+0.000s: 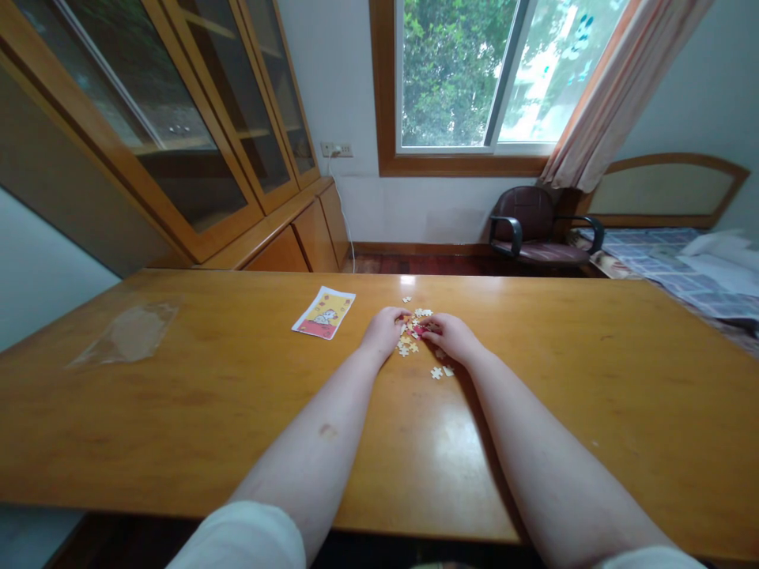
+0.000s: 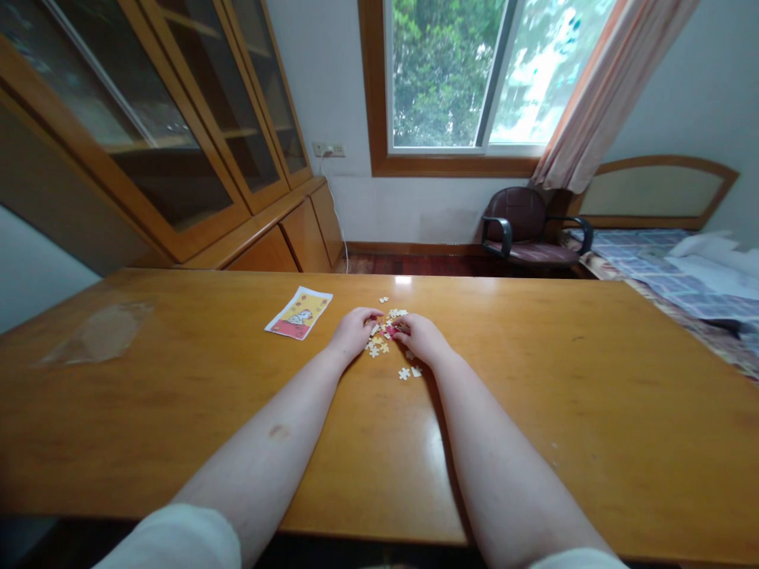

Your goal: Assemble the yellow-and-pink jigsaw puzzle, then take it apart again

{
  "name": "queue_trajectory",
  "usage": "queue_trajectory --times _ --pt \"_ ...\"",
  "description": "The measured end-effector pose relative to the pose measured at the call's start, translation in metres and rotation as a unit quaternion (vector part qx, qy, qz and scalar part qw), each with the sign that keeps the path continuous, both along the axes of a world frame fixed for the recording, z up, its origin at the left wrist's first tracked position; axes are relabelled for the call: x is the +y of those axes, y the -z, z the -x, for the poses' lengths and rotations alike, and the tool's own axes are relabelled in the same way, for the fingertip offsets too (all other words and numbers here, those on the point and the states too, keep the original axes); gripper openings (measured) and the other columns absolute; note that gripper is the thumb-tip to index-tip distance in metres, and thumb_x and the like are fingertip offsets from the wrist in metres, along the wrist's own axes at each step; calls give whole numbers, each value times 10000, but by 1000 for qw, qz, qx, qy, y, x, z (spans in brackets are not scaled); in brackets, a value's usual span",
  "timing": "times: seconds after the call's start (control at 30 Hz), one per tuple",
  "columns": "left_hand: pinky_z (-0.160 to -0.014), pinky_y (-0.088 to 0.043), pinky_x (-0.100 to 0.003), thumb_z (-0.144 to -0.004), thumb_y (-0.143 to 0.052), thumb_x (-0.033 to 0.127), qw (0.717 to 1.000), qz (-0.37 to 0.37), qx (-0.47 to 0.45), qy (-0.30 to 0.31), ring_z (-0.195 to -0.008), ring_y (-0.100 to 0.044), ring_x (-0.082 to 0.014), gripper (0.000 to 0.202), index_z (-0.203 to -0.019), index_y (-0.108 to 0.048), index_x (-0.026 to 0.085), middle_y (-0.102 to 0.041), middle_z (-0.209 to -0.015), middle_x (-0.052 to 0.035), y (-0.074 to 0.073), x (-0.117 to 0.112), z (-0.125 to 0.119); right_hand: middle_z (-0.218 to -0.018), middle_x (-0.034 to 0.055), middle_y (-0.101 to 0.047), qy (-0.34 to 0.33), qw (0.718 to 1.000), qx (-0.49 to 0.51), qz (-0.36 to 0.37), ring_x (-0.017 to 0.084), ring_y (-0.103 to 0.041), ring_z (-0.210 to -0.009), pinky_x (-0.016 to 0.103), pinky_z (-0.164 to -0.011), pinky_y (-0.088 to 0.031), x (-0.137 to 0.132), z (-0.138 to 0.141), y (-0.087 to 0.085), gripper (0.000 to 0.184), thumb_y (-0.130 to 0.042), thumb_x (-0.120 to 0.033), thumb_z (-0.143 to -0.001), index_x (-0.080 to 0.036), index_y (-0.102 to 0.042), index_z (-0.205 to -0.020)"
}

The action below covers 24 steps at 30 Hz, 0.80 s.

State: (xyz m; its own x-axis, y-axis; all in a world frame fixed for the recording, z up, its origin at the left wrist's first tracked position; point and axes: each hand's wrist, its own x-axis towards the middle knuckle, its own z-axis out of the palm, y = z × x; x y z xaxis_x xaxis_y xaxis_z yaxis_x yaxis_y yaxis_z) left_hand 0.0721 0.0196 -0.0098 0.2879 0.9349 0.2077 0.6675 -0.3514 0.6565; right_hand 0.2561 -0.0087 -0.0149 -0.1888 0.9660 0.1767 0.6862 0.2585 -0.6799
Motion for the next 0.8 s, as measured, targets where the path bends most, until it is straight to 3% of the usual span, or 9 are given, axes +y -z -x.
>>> queue_trajectory --times 0.27,0.5,0.8 --pt "-962 -490 -336 -841 -527 89 999 -22 -21 17 -1002 -626 -192 259 -982 -722 182 -700 -1020 -57 0 0 0 -892 33 -734 43 985 168 -27 184 -677 -855 354 -847 -518 5 1 9 120 -626 -195 -781 -222 -716 -854" --pt "-986 -475 -326 -783 -589 47 997 -33 -51 42 -1027 -610 -184 287 -998 -718 189 -684 -1033 -46 -1 -2 -1 -848 20 -731 56 974 218 -26 178 -676 -833 356 -835 -535 10 -1 16 213 -534 -121 -730 -216 -710 -804" --pt "-893 -537 -308 -828 -604 137 992 -23 -121 29 -956 -636 -168 186 -985 -699 170 -678 -999 -58 -1 -5 -2 -869 47 -737 88 958 273 -2 195 -682 -795 339 -746 -565 6 2 9 237 -624 -335 -758 -198 -715 -927"
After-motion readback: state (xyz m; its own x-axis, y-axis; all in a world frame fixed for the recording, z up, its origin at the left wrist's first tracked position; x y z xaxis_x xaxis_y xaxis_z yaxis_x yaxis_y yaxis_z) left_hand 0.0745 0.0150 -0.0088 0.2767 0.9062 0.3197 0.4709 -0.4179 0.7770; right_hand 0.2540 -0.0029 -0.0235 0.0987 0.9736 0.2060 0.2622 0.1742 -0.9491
